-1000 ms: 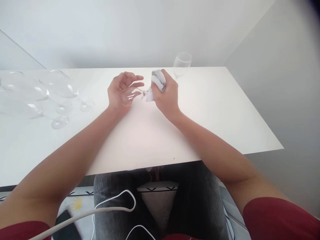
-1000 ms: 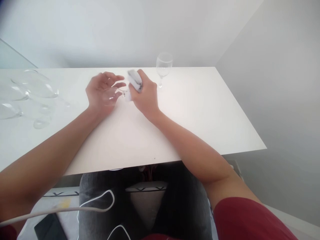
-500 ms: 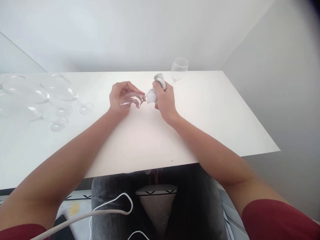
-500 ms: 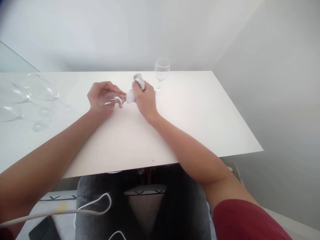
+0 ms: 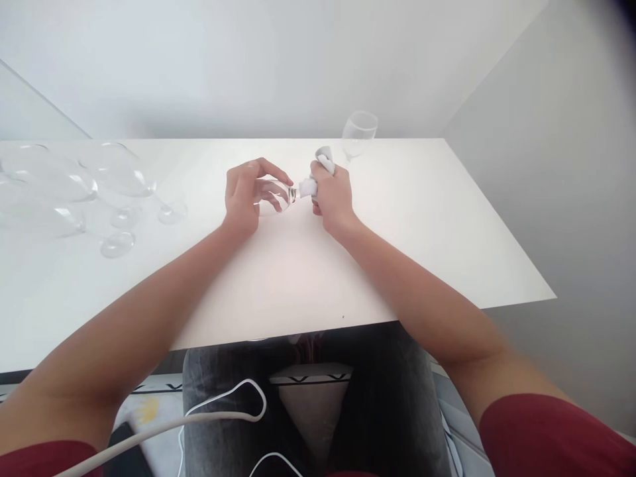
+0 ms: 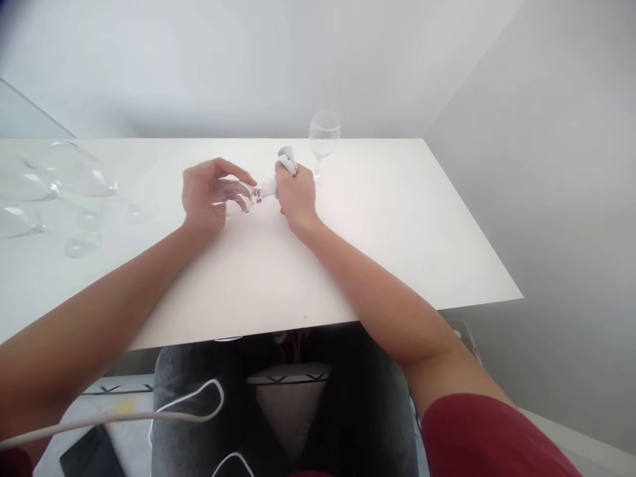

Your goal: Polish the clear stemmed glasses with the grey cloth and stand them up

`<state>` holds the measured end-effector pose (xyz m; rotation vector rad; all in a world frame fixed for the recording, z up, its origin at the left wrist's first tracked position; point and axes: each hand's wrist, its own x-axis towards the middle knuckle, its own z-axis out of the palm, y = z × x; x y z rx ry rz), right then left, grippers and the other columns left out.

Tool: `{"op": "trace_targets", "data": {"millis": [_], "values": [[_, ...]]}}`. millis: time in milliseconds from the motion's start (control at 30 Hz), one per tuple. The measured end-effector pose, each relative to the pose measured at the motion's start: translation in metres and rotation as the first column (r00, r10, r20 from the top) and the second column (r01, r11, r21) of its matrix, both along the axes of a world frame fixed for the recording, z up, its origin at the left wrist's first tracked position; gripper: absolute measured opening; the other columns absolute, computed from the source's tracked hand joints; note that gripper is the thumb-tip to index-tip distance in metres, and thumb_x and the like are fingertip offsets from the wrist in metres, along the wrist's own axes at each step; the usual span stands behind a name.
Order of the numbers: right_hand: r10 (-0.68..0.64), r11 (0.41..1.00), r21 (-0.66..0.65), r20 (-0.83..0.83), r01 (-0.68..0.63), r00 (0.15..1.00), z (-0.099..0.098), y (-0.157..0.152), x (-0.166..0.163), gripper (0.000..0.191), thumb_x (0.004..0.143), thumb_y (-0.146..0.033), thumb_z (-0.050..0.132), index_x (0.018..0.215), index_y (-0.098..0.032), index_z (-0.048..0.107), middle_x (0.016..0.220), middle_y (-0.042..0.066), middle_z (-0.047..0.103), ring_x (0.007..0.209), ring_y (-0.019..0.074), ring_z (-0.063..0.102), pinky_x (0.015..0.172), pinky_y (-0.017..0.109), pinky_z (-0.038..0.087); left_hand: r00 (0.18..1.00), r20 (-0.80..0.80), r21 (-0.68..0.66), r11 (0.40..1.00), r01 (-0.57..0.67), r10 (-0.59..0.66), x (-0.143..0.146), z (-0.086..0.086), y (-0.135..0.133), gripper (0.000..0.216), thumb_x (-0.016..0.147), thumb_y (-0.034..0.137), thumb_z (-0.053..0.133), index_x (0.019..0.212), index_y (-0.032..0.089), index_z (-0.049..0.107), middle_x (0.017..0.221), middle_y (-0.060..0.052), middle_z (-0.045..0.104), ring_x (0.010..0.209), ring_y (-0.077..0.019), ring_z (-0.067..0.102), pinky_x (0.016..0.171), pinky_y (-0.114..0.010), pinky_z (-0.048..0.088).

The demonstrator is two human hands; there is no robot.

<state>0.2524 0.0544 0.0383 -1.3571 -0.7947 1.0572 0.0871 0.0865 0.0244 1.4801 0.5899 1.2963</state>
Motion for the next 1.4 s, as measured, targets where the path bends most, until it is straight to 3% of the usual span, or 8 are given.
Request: {"op": "trace_targets", "data": {"millis": [200, 400, 533, 700, 967, 1200, 1300, 1400], "values": [[-0.002, 0.991, -0.131, -0.141, -0.017, 0.990, -0.004, 0.003, 0.000, 0.029, 0.093, -0.038, 0.066, 0.084, -0.026, 0.041, 0.069, -0.007, 0.041, 0.051, 0.0080, 0.029, 0.045, 0.022, 0.022, 0.995, -0.070, 0.057, 0.996, -0.066, 0.070, -0.003, -0.001, 0.002, 0.032, 0.091, 0.055, 0.076, 0.078, 0.026, 0.075, 0.089, -0.010, 0.077, 0.088, -0.0269, 0.077, 0.053, -0.031, 0.057], [0.022, 0.988, 0.148, 0.133, -0.041, 0.991, 0.010, -0.018, -0.008, 0.027, 0.095, -0.035, 0.066, 0.086, -0.027, 0.043, 0.078, -0.002, 0.046, 0.070, 0.0135, 0.047, 0.054, 0.023, 0.038, 0.999, -0.013, -0.231, 0.972, 0.039, -0.043, -0.005, -0.010, 0.030, 0.034, 0.090, 0.056, 0.072, 0.076, 0.025, 0.068, 0.075, -0.008, 0.072, 0.066, -0.0252, 0.072, 0.045, -0.033, 0.050], [0.066, 0.975, 0.197, 0.191, -0.104, 0.979, 0.014, -0.024, -0.011, 0.025, 0.096, -0.033, 0.067, 0.087, -0.026, 0.045, 0.084, 0.000, 0.047, 0.079, 0.0164, 0.052, 0.061, 0.026, 0.044, 0.995, 0.007, -0.286, 0.953, 0.098, -0.101, -0.008, -0.014, 0.036, 0.036, 0.090, 0.059, 0.071, 0.078, 0.026, 0.068, 0.076, -0.008, 0.074, 0.064, -0.0251, 0.072, 0.044, -0.035, 0.052], [0.024, 0.988, 0.151, 0.122, -0.043, 0.992, 0.009, -0.017, -0.007, 0.030, 0.100, -0.040, 0.065, 0.088, -0.026, 0.042, 0.081, -0.001, 0.042, 0.073, 0.0138, 0.050, 0.057, 0.024, 0.039, 0.998, 0.068, -0.180, 0.983, 0.024, -0.012, -0.002, -0.009, 0.015, 0.037, 0.095, 0.058, 0.068, 0.082, 0.024, 0.072, 0.079, -0.008, 0.073, 0.068, -0.0243, 0.075, 0.043, -0.033, 0.050], [0.005, 0.994, -0.110, -0.096, -0.016, 0.995, 0.002, -0.005, -0.007, 0.028, 0.095, -0.032, 0.065, 0.083, -0.026, 0.041, 0.070, -0.005, 0.039, 0.052, 0.0083, 0.031, 0.043, 0.021, 0.021, 0.983, -0.069, 0.194, 0.968, -0.156, 0.173, -0.003, -0.001, 0.004, 0.033, 0.102, 0.053, 0.070, 0.088, 0.025, 0.078, 0.094, -0.008, 0.068, 0.082, -0.0211, 0.073, 0.049, -0.030, 0.048], [0.122, 0.944, -0.256, -0.319, -0.210, 0.940, 0.007, -0.005, -0.004, 0.018, 0.085, -0.023, 0.064, 0.081, -0.023, 0.046, 0.065, -0.004, 0.048, 0.047, 0.0061, 0.026, 0.042, 0.020, 0.015, 0.973, -0.155, 0.203, 0.970, -0.136, 0.169, -0.010, 0.001, 0.008, 0.031, 0.084, 0.050, 0.090, 0.089, 0.026, 0.072, 0.108, -0.010, 0.070, 0.114, -0.0288, 0.069, 0.065, -0.030, 0.060], [0.080, 0.961, -0.233, -0.271, -0.146, 0.959, 0.004, -0.005, -0.005, 0.015, 0.090, -0.026, 0.060, 0.084, -0.024, 0.046, 0.067, -0.004, 0.047, 0.047, 0.0064, 0.028, 0.043, 0.021, 0.017, 0.952, -0.180, 0.274, 0.942, -0.192, 0.246, -0.006, 0.001, 0.008, 0.035, 0.079, 0.049, 0.093, 0.088, 0.024, 0.069, 0.106, -0.009, 0.069, 0.107, -0.0274, 0.071, 0.061, -0.029, 0.058], [0.025, 0.988, -0.150, -0.129, -0.045, 0.991, -0.001, -0.004, -0.009, 0.017, 0.095, -0.029, 0.058, 0.087, -0.025, 0.044, 0.070, -0.005, 0.044, 0.050, 0.0072, 0.030, 0.046, 0.022, 0.022, 0.946, -0.141, 0.200, 0.945, -0.260, 0.290, 0.001, 0.000, 0.008, 0.034, 0.085, 0.049, 0.087, 0.088, 0.023, 0.066, 0.099, -0.007, 0.068, 0.099, -0.0251, 0.072, 0.059, -0.029, 0.057]]}}
